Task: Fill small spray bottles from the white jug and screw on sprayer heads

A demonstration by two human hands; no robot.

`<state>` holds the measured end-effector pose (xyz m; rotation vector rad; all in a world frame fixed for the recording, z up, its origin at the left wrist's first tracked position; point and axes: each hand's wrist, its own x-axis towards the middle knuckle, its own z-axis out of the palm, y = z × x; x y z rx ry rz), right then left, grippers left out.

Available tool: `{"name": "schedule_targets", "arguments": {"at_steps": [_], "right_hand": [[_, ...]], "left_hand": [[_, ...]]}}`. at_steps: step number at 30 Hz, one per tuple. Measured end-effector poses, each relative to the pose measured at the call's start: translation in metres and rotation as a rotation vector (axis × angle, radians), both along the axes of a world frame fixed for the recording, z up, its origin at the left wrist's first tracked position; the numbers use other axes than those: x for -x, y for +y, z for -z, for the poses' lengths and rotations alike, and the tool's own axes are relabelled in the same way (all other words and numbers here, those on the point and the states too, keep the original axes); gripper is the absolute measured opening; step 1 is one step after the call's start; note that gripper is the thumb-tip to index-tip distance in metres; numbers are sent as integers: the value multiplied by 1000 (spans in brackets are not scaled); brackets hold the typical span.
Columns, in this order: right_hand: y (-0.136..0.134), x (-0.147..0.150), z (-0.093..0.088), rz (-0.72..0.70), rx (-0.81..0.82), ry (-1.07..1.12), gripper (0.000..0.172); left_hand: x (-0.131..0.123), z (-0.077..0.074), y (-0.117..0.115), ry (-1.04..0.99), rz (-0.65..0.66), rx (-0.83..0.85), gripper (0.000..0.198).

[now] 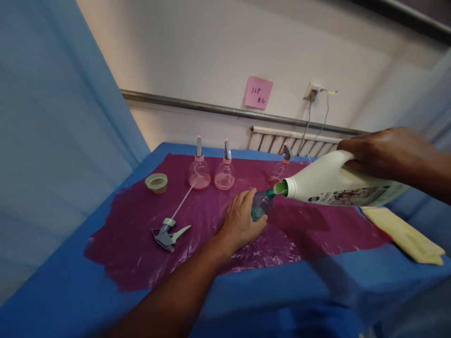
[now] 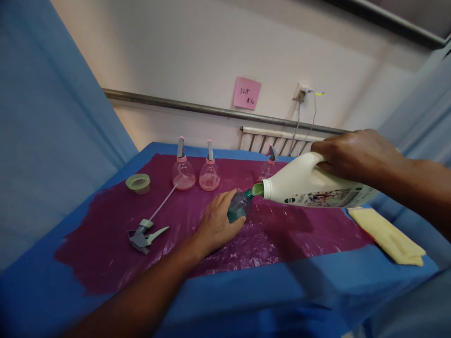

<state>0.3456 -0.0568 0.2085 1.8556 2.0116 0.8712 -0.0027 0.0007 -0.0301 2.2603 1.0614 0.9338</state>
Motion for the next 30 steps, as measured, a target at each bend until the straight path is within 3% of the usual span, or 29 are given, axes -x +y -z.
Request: {"name": "schedule_targets", "arguments": {"at_steps": [19, 23, 30], "right_hand": [[-3, 11, 1, 96, 40, -10, 21], [-3, 10, 15, 149, 32, 36, 20], [-2, 5, 55, 211, -6, 285, 22]], "left_hand": [[0, 2, 1, -33, -1, -13, 80], [0, -1, 0, -50, -3, 12, 80], [0, -5, -1, -90, -54, 96, 75]]}}
